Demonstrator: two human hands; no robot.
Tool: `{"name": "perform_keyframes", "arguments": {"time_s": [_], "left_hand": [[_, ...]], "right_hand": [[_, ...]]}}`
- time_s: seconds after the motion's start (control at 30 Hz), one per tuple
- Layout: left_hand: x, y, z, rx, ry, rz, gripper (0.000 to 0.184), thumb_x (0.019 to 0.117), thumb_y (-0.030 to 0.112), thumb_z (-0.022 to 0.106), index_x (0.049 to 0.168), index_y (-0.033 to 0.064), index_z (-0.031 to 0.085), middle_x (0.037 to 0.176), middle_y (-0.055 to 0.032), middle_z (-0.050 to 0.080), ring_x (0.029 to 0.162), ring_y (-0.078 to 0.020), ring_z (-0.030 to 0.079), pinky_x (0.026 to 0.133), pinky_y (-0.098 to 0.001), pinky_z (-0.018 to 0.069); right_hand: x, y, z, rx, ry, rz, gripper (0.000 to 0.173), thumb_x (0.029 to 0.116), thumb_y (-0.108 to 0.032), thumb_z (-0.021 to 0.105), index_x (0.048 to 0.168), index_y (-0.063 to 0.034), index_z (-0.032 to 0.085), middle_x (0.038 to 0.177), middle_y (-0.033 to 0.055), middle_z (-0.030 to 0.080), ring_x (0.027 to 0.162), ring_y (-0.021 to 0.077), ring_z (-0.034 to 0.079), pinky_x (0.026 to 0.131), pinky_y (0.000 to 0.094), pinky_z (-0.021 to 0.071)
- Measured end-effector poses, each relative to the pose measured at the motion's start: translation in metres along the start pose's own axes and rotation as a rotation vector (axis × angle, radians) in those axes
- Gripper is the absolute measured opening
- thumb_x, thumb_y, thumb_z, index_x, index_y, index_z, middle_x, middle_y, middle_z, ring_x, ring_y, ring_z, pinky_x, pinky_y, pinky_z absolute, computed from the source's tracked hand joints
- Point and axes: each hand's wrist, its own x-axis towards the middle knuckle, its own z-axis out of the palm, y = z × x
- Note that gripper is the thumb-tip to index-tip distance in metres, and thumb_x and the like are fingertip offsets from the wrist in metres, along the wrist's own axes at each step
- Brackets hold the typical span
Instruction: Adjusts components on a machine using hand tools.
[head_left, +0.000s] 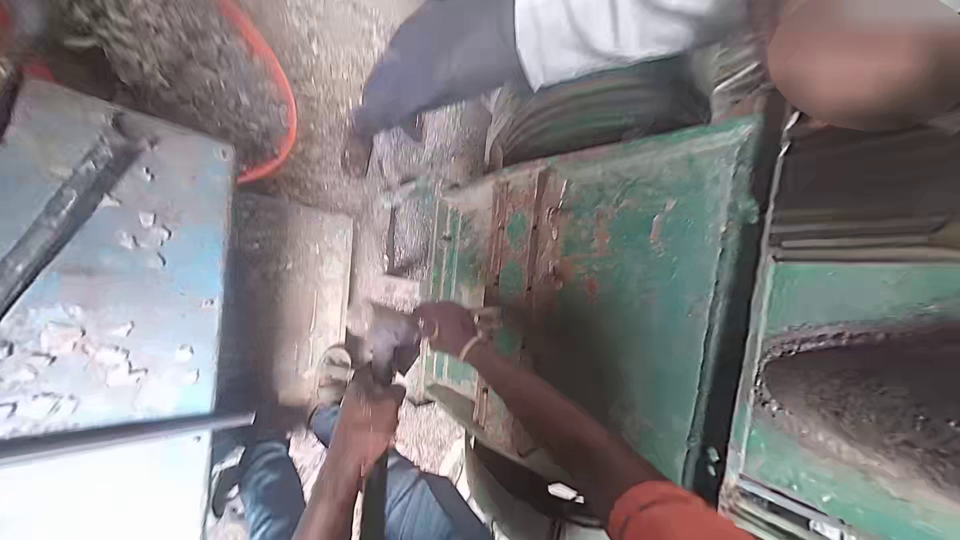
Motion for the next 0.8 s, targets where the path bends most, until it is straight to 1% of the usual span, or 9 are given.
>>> {"name": "perform_keyframes", "arguments": {"time_s": [0.03, 0.07, 0.13, 0.17, 0.27, 0.43, 0.6, 0.7, 0.8], "left_hand": [[-0.002, -0.009, 0.0, 0.013, 0.019, 0.016, 0.032, 0.0959, 0.015, 0.064, 0.125, 0.0029, 0.058, 0.078, -0.0087, 0.06, 0.055, -0.0187, 0.056, 0.052, -0.0404, 0.0514], [-0.015, -0.023, 0.001, -0.041, 0.058, 0.032, 0.029, 0.0949, 0.011, 0.065, 0.122, 0.0008, 0.058, 0.074, -0.0077, 0.059, 0.053, -0.0171, 0.055, 0.05, -0.0382, 0.0505], [-0.041, -0.04, -0.011, -0.215, 0.147, 0.041, 0.02, 0.0941, 0.006, 0.061, 0.112, 0.0028, 0.054, 0.061, -0.0001, 0.052, 0.042, -0.0099, 0.049, 0.039, -0.028, 0.0471], [-0.046, -0.043, -0.024, -0.288, 0.185, 0.048, 0.018, 0.094, 0.006, 0.059, 0.11, 0.0048, 0.052, 0.059, 0.0032, 0.05, 0.041, -0.0075, 0.047, 0.038, -0.0255, 0.0457], [-0.055, -0.061, -0.058, -0.355, 0.25, 0.033, 0.016, 0.095, 0.005, 0.056, 0.109, 0.0089, 0.049, 0.058, 0.0076, 0.048, 0.04, -0.0053, 0.046, 0.038, -0.0237, 0.0455], [-0.063, -0.094, -0.09, -0.291, 0.286, -0.009, 0.022, 0.0939, 0.007, 0.059, 0.111, 0.0127, 0.047, 0.065, 0.0116, 0.049, 0.045, -0.0027, 0.046, 0.043, -0.0224, 0.0469], [-0.063, -0.118, -0.088, -0.321, 0.291, -0.053, 0.019, 0.0939, 0.008, 0.057, 0.11, 0.0126, 0.048, 0.065, 0.011, 0.05, 0.046, -0.0027, 0.048, 0.044, -0.0226, 0.0481], [-0.062, -0.121, -0.078, -0.338, 0.276, -0.079, 0.019, 0.0927, 0.007, 0.056, 0.108, 0.0128, 0.047, 0.062, 0.0112, 0.048, 0.045, -0.0029, 0.046, 0.043, -0.0228, 0.0461], [-0.059, -0.114, -0.067, -0.343, 0.255, -0.078, 0.016, 0.0949, 0.007, 0.054, 0.107, 0.0129, 0.045, 0.058, 0.0115, 0.045, 0.042, -0.0027, 0.044, 0.041, -0.0218, 0.0451]], "right_hand": [[0.001, 0.002, -0.001, -0.011, 0.018, -0.013, 0.063, 0.0769, -0.021, 0.077, 0.138, -0.0177, 0.063, 0.129, 0.0132, 0.069, 0.121, 0.0342, 0.063, 0.103, 0.0567, 0.0476], [-0.009, 0.005, 0.003, 0.012, 0.034, -0.012, 0.064, 0.0767, -0.022, 0.078, 0.139, -0.015, 0.063, 0.13, 0.014, 0.068, 0.122, 0.0341, 0.063, 0.105, 0.0557, 0.0465], [-0.017, 0.004, 0.006, 0.1, 0.158, -0.037, 0.061, 0.069, -0.016, 0.083, 0.128, -0.0107, 0.068, 0.12, 0.0139, 0.072, 0.114, 0.0328, 0.066, 0.099, 0.0542, 0.0504], [-0.012, 0.0, 0.001, 0.149, 0.226, -0.063, 0.06, 0.0655, -0.013, 0.085, 0.123, -0.0093, 0.07, 0.116, 0.0143, 0.072, 0.111, 0.0329, 0.067, 0.097, 0.0545, 0.0515], [-0.012, -0.012, -0.008, 0.176, 0.273, -0.094, 0.061, 0.0651, -0.012, 0.086, 0.124, -0.0095, 0.07, 0.117, 0.0127, 0.072, 0.113, 0.0308, 0.067, 0.098, 0.0536, 0.0519], [-0.008, -0.006, 0.002, 0.178, 0.35, -0.145, 0.058, 0.0604, -0.009, 0.087, 0.116, -0.0084, 0.071, 0.108, 0.0116, 0.074, 0.103, 0.0297, 0.07, 0.091, 0.0524, 0.0544], [-0.014, 0.007, 0.004, 0.14, 0.317, -0.11, 0.06, 0.0608, -0.011, 0.089, 0.117, -0.0069, 0.071, 0.11, 0.0129, 0.073, 0.105, 0.0305, 0.069, 0.093, 0.0523, 0.0536], [-0.018, 0.01, 0.007, 0.126, 0.341, -0.139, 0.055, 0.0605, -0.011, 0.088, 0.112, -0.0049, 0.071, 0.103, 0.0135, 0.073, 0.1, 0.0312, 0.07, 0.089, 0.052, 0.0547], [-0.017, 0.011, 0.008, 0.149, 0.375, -0.155, 0.056, 0.0592, -0.009, 0.088, 0.113, -0.0051, 0.072, 0.103, 0.0133, 0.074, 0.1, 0.0314, 0.07, 0.089, 0.0519, 0.0545]]}}
